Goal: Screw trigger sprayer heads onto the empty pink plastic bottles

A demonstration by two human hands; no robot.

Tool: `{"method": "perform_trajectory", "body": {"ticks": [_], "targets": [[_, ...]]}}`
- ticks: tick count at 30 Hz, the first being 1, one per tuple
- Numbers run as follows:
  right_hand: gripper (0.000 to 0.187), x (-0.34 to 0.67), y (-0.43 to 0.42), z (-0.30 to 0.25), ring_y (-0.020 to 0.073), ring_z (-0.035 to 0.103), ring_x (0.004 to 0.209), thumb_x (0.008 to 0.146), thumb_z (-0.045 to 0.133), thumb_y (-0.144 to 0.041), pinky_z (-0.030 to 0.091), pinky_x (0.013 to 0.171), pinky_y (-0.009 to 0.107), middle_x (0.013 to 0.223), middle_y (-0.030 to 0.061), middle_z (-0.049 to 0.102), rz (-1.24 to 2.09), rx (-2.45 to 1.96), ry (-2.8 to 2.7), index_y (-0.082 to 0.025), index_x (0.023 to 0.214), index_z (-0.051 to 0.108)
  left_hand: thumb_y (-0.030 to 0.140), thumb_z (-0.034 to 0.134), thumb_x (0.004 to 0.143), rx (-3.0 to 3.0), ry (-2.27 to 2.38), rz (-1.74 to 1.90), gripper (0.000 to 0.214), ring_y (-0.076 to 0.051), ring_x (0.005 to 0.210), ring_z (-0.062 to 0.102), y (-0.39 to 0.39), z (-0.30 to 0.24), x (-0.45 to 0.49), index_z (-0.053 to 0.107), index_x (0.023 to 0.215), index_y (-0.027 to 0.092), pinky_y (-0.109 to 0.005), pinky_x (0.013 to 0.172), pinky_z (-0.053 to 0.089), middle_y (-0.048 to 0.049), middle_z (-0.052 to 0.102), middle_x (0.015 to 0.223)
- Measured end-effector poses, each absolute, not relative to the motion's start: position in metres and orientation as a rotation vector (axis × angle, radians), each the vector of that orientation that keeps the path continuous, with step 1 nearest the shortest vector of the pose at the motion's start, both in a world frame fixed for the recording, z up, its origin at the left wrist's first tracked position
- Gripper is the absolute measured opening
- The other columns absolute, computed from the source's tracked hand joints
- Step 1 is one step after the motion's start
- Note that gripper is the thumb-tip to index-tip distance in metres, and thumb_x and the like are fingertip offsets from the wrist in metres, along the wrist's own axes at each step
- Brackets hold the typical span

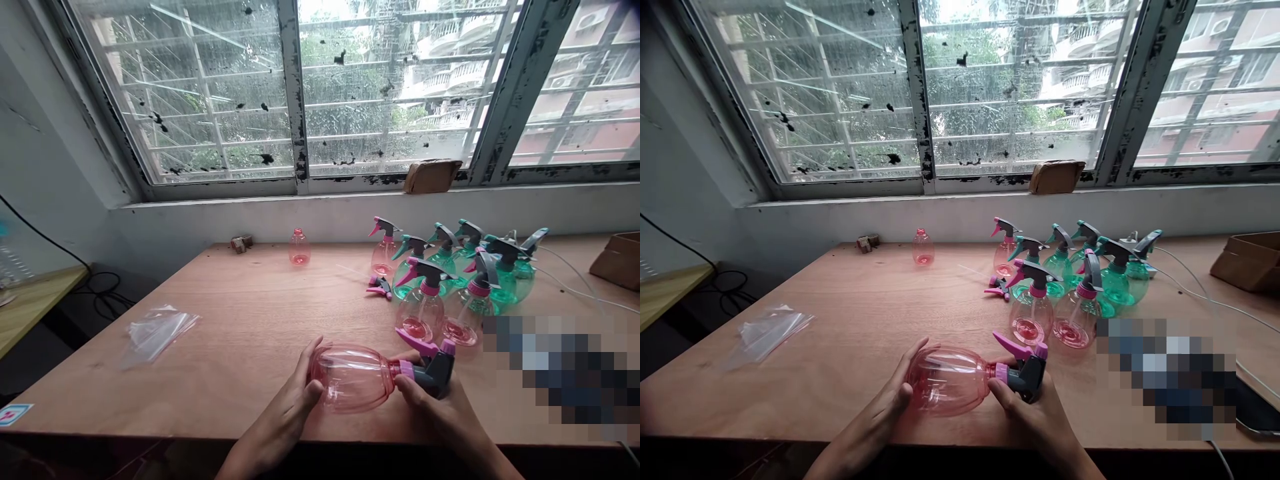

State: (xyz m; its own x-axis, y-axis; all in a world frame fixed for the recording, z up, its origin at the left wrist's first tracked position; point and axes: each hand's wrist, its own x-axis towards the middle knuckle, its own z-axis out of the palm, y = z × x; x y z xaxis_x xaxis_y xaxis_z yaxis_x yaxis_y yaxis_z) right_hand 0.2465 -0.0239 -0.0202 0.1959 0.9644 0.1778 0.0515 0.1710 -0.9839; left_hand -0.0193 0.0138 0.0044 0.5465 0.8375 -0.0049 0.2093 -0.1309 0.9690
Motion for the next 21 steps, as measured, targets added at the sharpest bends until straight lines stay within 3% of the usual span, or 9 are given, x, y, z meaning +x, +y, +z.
{"method": "perform_trajectory", "body": {"ticks": [6,11,15,18,21], "targets": [[0.034,0.2463,-0.0234,-0.0194,0.0188,0.054,0.047,0.080,0.077,-0.053,0.043,0.047,0.031,0.057,0.0005,0.063,0.916,-1.208,-1.144,-0.019,0.087,0.075,0.059,0.054,0.099,1.637,0.952,0.679,0.078,-0.030,0.160,0.013,0.0146,0.0066,-0.0171,0.020,0.163,0.028,-0.052,0.131,0.006,-0.0080,0.021,0.173],[0.042,0.2460,-0.0222,-0.0177,0.0167,0.049,0.047,0.081,0.076,-0.058,0.037,0.048,0.029,0.051,-0.0024,0.056,0.913,-1.203,-1.128,-0.017,0.086,0.073,0.040,0.077,0.088,1.652,0.912,0.698,0.102,-0.029,0.159,0.020,0.0152,0.0041,-0.0145,0.009,0.163,0.028,-0.048,0.131,0.013,-0.0104,0.024,0.171],[0.043,0.2462,-0.0216,-0.0179,0.0155,0.048,0.049,0.080,0.078,-0.058,0.036,0.050,0.029,0.054,-0.0019,0.057,0.921,-1.208,-1.132,-0.016,0.086,0.074,0.032,0.086,0.080,1.761,0.944,0.700,0.114,-0.030,0.158,0.022,0.0153,0.0013,-0.0133,0.008,0.164,0.028,-0.046,0.131,0.014,-0.0108,0.024,0.171],[0.044,0.2464,-0.0212,-0.0185,0.0160,0.049,0.049,0.081,0.078,-0.059,0.037,0.049,0.028,0.054,-0.0014,0.058,0.936,-1.218,-1.125,-0.016,0.088,0.073,0.039,0.083,0.083,1.761,0.953,0.654,0.111,-0.030,0.159,0.019,0.0139,0.0032,-0.0147,0.008,0.164,0.029,-0.046,0.132,0.012,-0.0093,0.021,0.172],[0.044,0.2465,-0.0207,-0.0183,0.0164,0.049,0.048,0.081,0.077,-0.060,0.037,0.049,0.029,0.053,-0.0021,0.057,0.947,-1.213,-1.132,-0.016,0.088,0.072,0.052,0.062,0.097,1.708,0.933,0.648,0.089,-0.028,0.160,0.015,0.0131,0.0054,-0.0160,0.009,0.165,0.029,-0.047,0.132,0.008,-0.0066,0.019,0.173]]}}
